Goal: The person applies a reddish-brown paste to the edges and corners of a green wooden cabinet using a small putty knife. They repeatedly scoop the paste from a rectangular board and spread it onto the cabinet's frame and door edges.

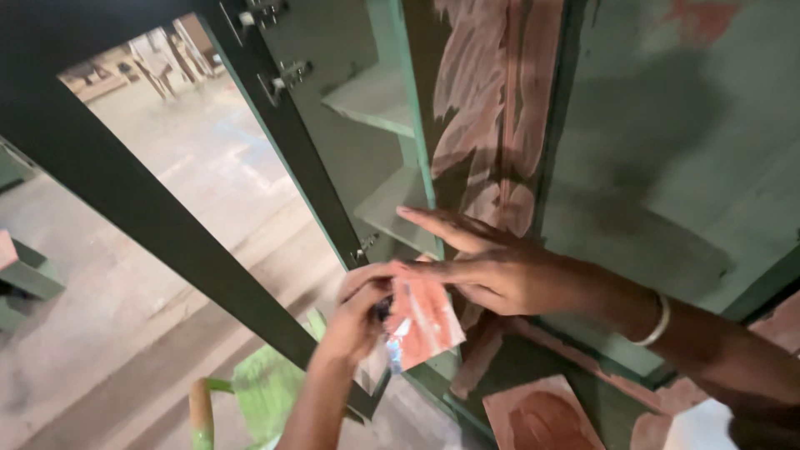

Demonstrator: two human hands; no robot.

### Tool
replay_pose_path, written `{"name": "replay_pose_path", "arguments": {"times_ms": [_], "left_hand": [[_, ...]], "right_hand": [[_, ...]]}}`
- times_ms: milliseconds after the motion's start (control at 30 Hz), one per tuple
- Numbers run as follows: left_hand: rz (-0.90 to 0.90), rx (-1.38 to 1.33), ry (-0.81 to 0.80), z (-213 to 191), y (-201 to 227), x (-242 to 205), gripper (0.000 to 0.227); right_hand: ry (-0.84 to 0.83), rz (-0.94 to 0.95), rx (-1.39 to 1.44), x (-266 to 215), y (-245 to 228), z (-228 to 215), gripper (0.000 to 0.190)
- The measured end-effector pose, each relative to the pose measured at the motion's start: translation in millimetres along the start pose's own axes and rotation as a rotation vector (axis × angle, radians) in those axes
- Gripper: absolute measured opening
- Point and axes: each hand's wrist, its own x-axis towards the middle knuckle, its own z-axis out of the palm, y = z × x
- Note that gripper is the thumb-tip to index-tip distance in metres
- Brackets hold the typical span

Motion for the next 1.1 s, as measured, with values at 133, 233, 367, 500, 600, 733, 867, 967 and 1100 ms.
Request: {"name": "replay_pose_path", "arguments": {"times_ms": [133, 233, 367, 500, 600, 733, 867, 967, 1100], "left_hand": [[-0.052, -0.138, -0.150, 34.1, -12.1, 7.9, 0.035], [-0.077, -0.193, -0.135, 43.1, -12.6, 7.4, 0.035], [-0.036, 0.013, -0.212, 51.8, -19.0, -3.0, 0.037], [-0.147, -0.080, -0.292, 71.8, -33.1, -13.6, 0.039], [-0.240, -0.207, -0.237, 82.9, -42.4, -16.0, 0.039], [-0.165, -0.104, -0.151, 99.5, -59.6, -31.2, 0.035], [-0.169, -0.111, -0.168, 144.9, -89.0, -50.4, 0.035], [-0.203, -0.217, -0.030, 180.7, -113.4, -56.1, 0.030], [-0.137, -0.192, 0.052, 224.8, -144.4, -59.4, 0.033]], "right_hand": [[-0.066, 0.155, -0.116, -36.6, 0.2, -0.4, 0.078], [-0.124, 0.208, -0.341, -64.3, -5.0, -7.9, 0.081], [0.001, 0.254, 0.069, -90.5, -11.0, 13.9, 0.071], [0.111, 0.443, 1.140, -111.8, -19.2, 55.7, 0.085], [0.088, 0.669, 1.225, -136.8, -29.4, 58.9, 0.078], [0.085, 0.476, 0.187, -164.9, -44.2, 36.6, 0.064], [0.167, 0.391, -0.164, -181.6, -57.6, 26.5, 0.059], [0.095, 0.378, -0.435, -212.9, -57.6, 9.7, 0.054], [-0.029, 0.399, -0.496, -282.7, -59.0, -28.2, 0.061]]}}
